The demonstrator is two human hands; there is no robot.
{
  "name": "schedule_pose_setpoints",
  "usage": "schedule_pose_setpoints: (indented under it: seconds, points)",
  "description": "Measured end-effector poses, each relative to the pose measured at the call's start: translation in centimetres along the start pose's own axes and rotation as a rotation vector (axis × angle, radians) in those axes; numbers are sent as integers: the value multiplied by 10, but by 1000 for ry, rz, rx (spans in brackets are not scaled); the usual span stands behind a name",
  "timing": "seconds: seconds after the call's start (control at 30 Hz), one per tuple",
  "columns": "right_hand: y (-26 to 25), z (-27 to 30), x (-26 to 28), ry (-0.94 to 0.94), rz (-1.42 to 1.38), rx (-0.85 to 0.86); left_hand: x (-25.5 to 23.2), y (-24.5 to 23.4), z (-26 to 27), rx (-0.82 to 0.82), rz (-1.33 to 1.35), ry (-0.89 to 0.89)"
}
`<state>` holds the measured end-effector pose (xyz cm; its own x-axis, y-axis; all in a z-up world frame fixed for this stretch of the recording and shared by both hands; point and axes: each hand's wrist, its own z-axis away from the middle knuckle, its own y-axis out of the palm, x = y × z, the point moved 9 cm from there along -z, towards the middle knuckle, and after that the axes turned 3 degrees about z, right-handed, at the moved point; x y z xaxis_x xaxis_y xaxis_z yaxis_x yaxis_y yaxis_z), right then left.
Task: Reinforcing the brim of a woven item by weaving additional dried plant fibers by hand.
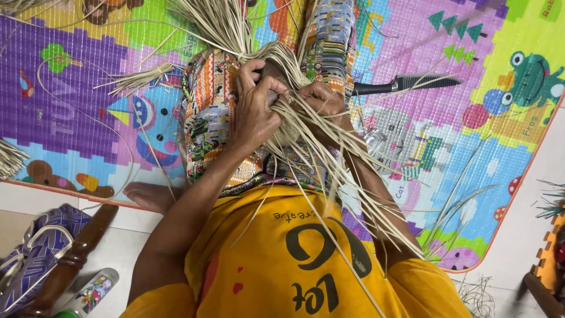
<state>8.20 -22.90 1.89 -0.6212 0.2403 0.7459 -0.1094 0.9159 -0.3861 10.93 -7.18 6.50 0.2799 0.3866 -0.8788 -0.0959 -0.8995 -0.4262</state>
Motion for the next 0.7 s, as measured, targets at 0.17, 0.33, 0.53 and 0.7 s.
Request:
schedule_pose_setpoints:
  seconds: [0.17, 0.33, 0.53, 0.7]
  points:
    - [-7, -14, -1, 290, -66, 102, 29, 10, 2, -3, 17, -37]
    - [-6, -33, -9, 137, -212, -98, 40, 17, -6, 5, -52, -47]
    - [-8, -27, -34, 805, -131, 98, 37, 23, -16, 133, -238, -52]
    - [-9, -13, -64, 809, -313, 171, 39, 28, -22, 189, -281, -75]
